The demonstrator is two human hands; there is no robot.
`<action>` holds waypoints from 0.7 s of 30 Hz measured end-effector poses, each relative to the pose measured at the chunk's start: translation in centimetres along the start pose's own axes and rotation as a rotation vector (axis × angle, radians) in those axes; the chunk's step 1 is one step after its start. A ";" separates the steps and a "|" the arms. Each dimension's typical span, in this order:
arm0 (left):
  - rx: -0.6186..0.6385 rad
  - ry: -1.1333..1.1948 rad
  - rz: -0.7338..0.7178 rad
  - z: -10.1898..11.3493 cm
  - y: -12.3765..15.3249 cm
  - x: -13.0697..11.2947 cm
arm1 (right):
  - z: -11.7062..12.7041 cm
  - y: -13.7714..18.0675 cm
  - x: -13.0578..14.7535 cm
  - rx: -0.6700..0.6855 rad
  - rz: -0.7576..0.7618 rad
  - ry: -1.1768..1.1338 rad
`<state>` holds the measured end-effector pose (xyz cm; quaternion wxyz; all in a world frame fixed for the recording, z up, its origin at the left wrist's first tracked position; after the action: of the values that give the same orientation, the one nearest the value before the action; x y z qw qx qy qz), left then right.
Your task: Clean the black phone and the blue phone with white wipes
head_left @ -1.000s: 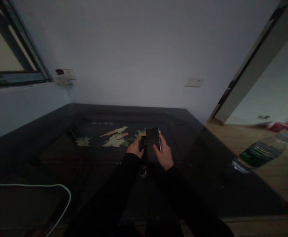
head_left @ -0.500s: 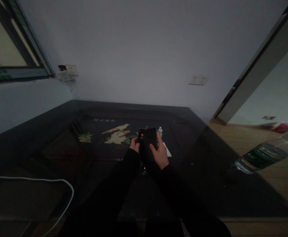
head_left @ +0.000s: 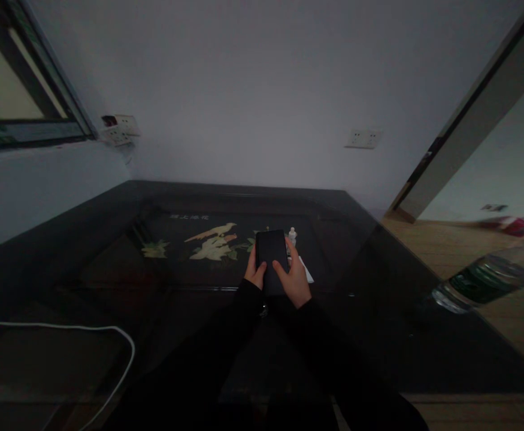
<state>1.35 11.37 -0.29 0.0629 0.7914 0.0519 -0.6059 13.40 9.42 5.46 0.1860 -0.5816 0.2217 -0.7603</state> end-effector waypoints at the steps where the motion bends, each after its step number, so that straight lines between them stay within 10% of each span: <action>1: -0.007 -0.005 -0.027 0.1 0.2 -0.2 | 0.0 0.0 0.1 0.004 0.000 0.001; 7: -0.011 -0.049 -0.128 0.1 1.3 -0.9 | -0.1 0.0 0.4 0.076 -0.001 0.149; 15: 0.034 -0.013 -0.119 -0.5 1.4 -0.6 | 0.6 -0.7 3.4 0.266 0.121 1.022; 21: 0.021 0.051 -0.051 0.2 0.7 0.0 | 0.0 -0.1 3.0 0.248 0.012 0.969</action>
<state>1.30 10.63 -0.31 0.0376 0.8055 0.0673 -0.5876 12.66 7.90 7.96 0.1340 -0.1338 0.1939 -0.9626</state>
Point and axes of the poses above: each hand's wrist, its own y-axis away from the middle knuckle, its own z-axis out of the back of the hand, x = y × z, the point moved 7 cm from there along -y, towards the middle knuckle, and after that the axes turned 9 degrees about z, right-handed, at the moved point
